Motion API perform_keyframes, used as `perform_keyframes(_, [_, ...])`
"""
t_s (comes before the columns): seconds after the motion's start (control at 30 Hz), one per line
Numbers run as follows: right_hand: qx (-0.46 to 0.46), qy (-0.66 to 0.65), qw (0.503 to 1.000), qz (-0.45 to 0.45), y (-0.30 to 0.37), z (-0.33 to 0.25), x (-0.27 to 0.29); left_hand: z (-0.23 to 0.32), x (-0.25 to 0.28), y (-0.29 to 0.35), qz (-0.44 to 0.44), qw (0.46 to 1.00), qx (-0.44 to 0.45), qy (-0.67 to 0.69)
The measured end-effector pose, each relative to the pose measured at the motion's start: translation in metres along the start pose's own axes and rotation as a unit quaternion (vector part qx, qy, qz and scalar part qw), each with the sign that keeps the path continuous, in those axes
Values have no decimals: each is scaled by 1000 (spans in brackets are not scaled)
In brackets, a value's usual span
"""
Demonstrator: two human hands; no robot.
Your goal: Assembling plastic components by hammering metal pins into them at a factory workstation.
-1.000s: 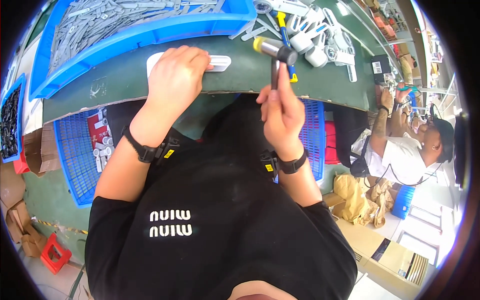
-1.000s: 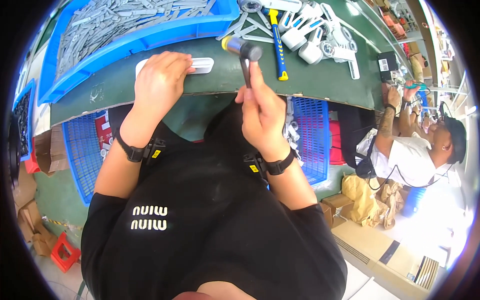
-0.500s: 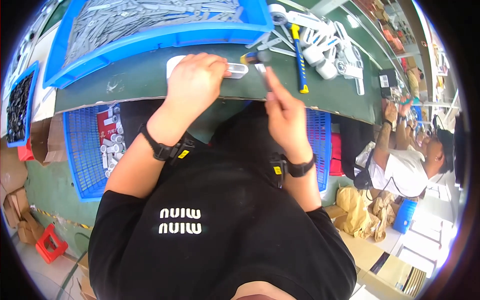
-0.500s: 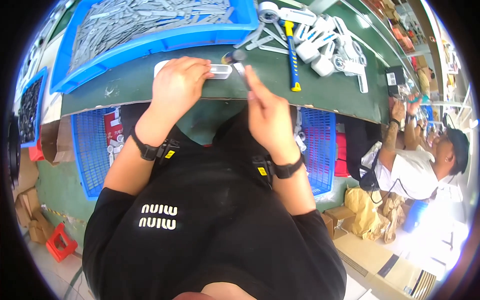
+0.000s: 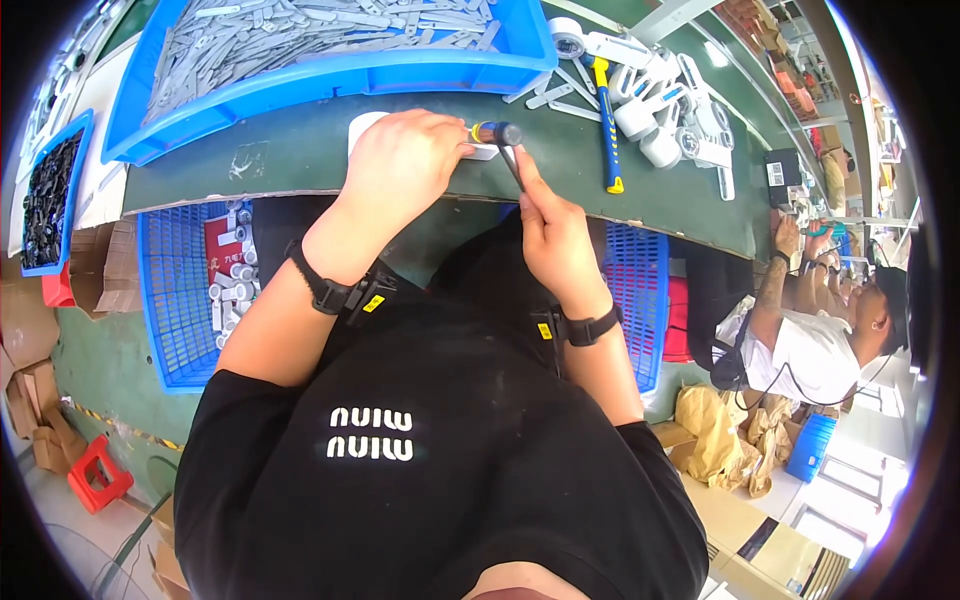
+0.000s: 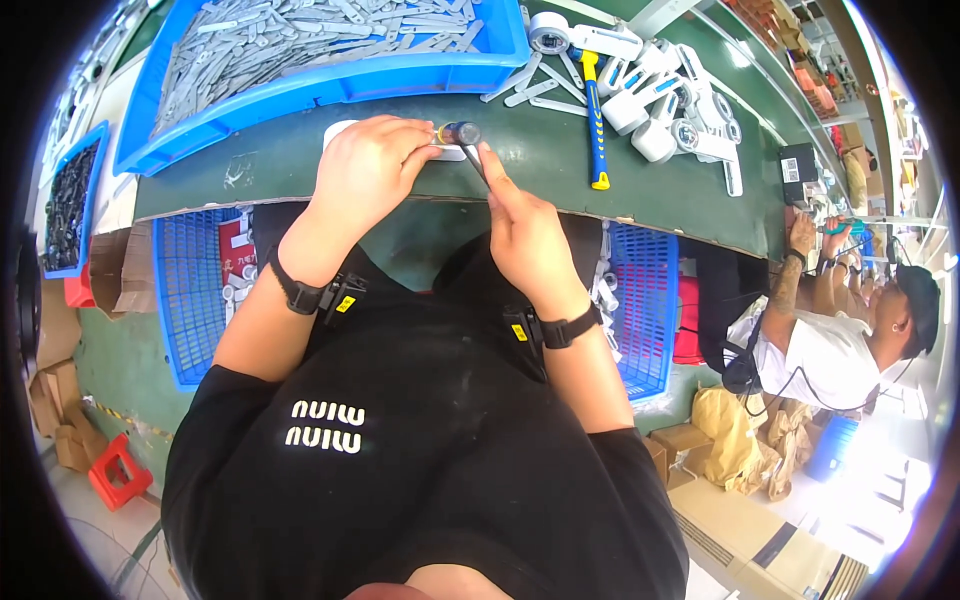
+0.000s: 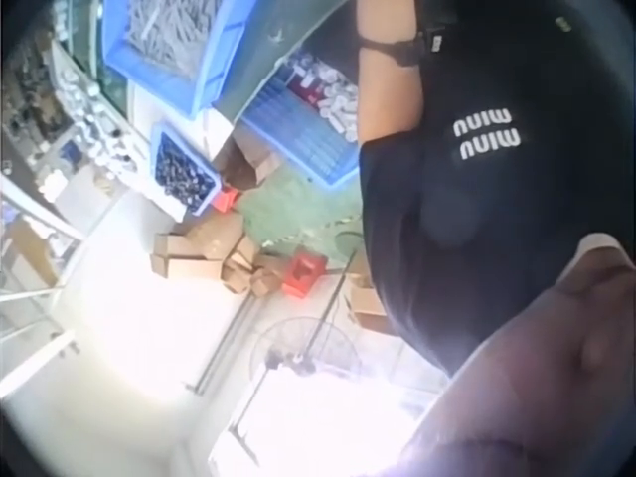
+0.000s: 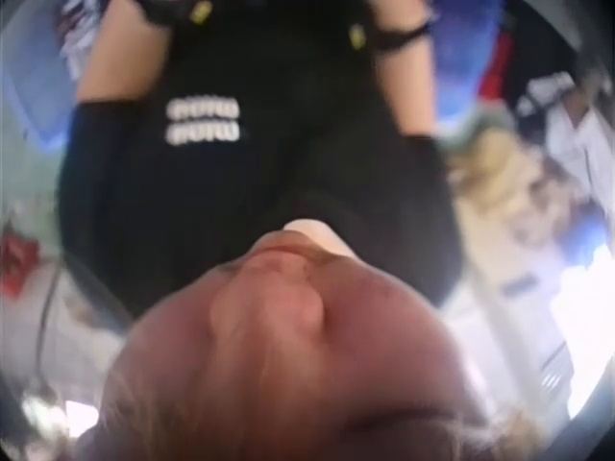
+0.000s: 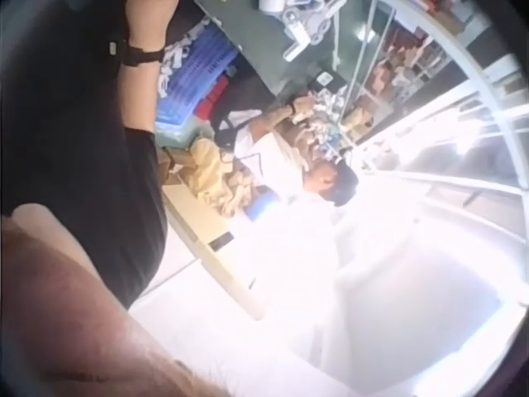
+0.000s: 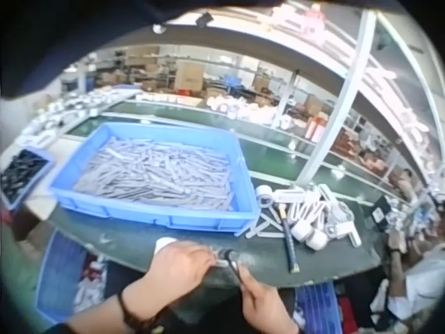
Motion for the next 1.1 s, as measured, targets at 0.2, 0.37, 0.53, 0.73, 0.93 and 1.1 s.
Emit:
perform_keyframes(0.2, [-124, -219, 967, 46, 15, 19, 9, 3, 2, -3, -37, 999, 17, 7])
perform_keyframes(0.37, [-128, -162, 978, 19, 20, 25, 8, 23, 0, -1, -85, 991, -102, -22])
perform_keyframes(0.53, [-146, -223, 961, 70, 37, 35, 16, 44, 16, 0, -71, 971, -227, 34])
perform_keyframes(0.73, [-164, -218, 960, 57, 42, 34, 11, 11, 11, 3, -30, 993, -6, 118])
perform_keyframes(0.93, [-187, -163, 967, 64, 31, 28, 17, 2, -8, 3, 14, 994, -11, 105])
perform_keyframes(1.1, [-93, -119, 981, 126, 24, -15, 47, 1, -17, 11, 52, 994, -24, 94])
Point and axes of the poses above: each hand's wrist, its own y-axis away from the middle knuckle, its own x-axis out of the back of the hand, z = x × y, the point moved 5 cm from there along -y, towards the middle knuckle, and after that the axes turned 8 degrees about -y, right-handed, at the moved point
